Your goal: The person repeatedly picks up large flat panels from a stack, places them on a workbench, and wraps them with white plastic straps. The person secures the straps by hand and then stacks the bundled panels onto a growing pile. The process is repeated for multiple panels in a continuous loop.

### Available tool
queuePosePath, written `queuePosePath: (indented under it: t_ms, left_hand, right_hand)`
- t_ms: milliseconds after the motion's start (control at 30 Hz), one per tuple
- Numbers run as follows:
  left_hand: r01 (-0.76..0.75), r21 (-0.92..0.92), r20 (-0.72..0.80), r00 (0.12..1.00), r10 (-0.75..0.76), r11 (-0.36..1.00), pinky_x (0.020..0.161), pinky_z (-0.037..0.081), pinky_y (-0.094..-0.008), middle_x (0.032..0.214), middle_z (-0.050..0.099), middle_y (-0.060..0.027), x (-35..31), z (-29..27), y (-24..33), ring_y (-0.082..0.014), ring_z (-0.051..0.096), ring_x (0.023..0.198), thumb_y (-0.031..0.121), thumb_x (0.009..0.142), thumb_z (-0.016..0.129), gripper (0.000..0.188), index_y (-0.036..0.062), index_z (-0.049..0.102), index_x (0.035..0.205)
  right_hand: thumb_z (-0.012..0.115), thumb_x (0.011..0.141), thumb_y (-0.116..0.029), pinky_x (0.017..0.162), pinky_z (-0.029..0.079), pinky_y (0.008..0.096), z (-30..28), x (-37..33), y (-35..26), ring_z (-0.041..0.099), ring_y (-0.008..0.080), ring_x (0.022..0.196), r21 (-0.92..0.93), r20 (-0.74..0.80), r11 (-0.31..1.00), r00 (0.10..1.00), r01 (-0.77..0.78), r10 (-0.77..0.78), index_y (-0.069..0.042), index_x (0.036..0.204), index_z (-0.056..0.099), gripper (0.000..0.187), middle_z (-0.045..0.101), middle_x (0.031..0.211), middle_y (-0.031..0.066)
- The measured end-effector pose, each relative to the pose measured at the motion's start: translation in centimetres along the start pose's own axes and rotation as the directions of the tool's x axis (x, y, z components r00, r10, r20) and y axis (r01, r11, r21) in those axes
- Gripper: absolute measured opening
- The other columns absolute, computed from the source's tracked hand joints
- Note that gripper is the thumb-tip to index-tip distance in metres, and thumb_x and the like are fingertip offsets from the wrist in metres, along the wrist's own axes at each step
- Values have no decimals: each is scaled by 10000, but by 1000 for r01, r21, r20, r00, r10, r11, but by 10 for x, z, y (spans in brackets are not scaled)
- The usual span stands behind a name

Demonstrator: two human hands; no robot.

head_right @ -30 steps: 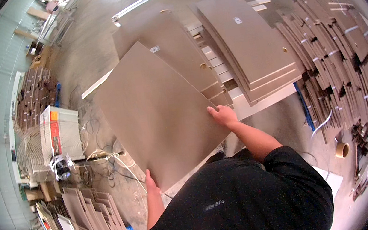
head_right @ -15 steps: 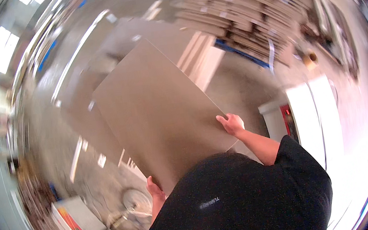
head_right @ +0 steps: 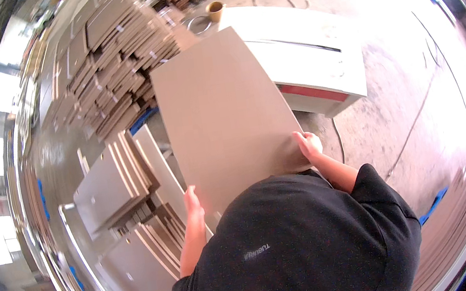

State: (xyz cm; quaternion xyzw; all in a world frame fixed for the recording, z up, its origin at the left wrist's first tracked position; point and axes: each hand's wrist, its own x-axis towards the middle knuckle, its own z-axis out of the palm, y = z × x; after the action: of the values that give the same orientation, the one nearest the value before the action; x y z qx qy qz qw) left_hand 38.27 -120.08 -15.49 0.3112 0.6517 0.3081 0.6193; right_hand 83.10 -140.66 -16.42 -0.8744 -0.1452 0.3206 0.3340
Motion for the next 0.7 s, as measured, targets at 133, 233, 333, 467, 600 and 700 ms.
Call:
queuePosePath:
  t_ms: [133, 233, 333, 467, 600, 700]
  left_hand:
    - [-25, 326, 168, 985, -32, 945, 744, 512, -355, 941, 660, -106, 52, 107, 10, -182, 624, 856, 352, 887, 633, 374, -16, 642, 953]
    - [-190, 527, 305, 952, 24, 828, 769, 524, -367, 1125, 672, -172, 86, 159, -5, -206, 655, 950, 403, 892, 641, 542, -58, 622, 1177]
    - [-399, 704, 389, 909, 152, 588, 713, 545, -352, 1331, 616, -223, 90, 185, -36, -235, 669, 1040, 456, 898, 668, 840, -93, 424, 1486]
    - [-185, 570, 393, 917, -68, 800, 605, 532, -285, 1190, 676, -135, 30, 178, -23, -165, 687, 789, 354, 950, 664, 656, -44, 497, 1445]
    - [-137, 491, 389, 918, -76, 860, 598, 524, -272, 967, 696, -43, -5, 122, -64, -136, 676, 741, 286, 989, 639, 365, 35, 645, 1253]
    - [-94, 521, 326, 940, -97, 848, 635, 530, -278, 937, 706, -43, -39, 84, -96, -136, 671, 743, 308, 983, 654, 317, 46, 681, 1159]
  right_hand:
    - [578, 872, -636, 845, 509, 489, -55, 0, 57, 697, 420, 897, 60, -146, 981, 971, -183, 190, 11, 933, 733, 669, 708, 857, 259]
    - [557, 914, -610, 861, 503, 414, -79, 15, 99, 696, 322, 907, 135, -150, 971, 964, -199, 218, 22, 1032, 735, 667, 726, 905, 209]
    - [519, 959, -616, 951, 496, 390, -92, 23, 144, 675, 287, 1061, 376, -3, 894, 965, -243, 264, 10, 1251, 677, 709, 713, 1140, 186]
    - [475, 979, -657, 938, 506, 435, -83, 16, 169, 653, 319, 1093, 522, 33, 744, 882, -417, 471, -16, 1340, 630, 751, 673, 1248, 183]
    - [444, 986, -686, 891, 523, 487, -68, 48, 178, 646, 350, 1133, 547, 27, 715, 862, -436, 506, -27, 1354, 618, 775, 650, 1294, 198]
    - [440, 978, -709, 879, 527, 492, -56, 74, 175, 650, 355, 1136, 520, -26, 741, 859, -426, 512, -25, 1362, 611, 802, 653, 1297, 197]
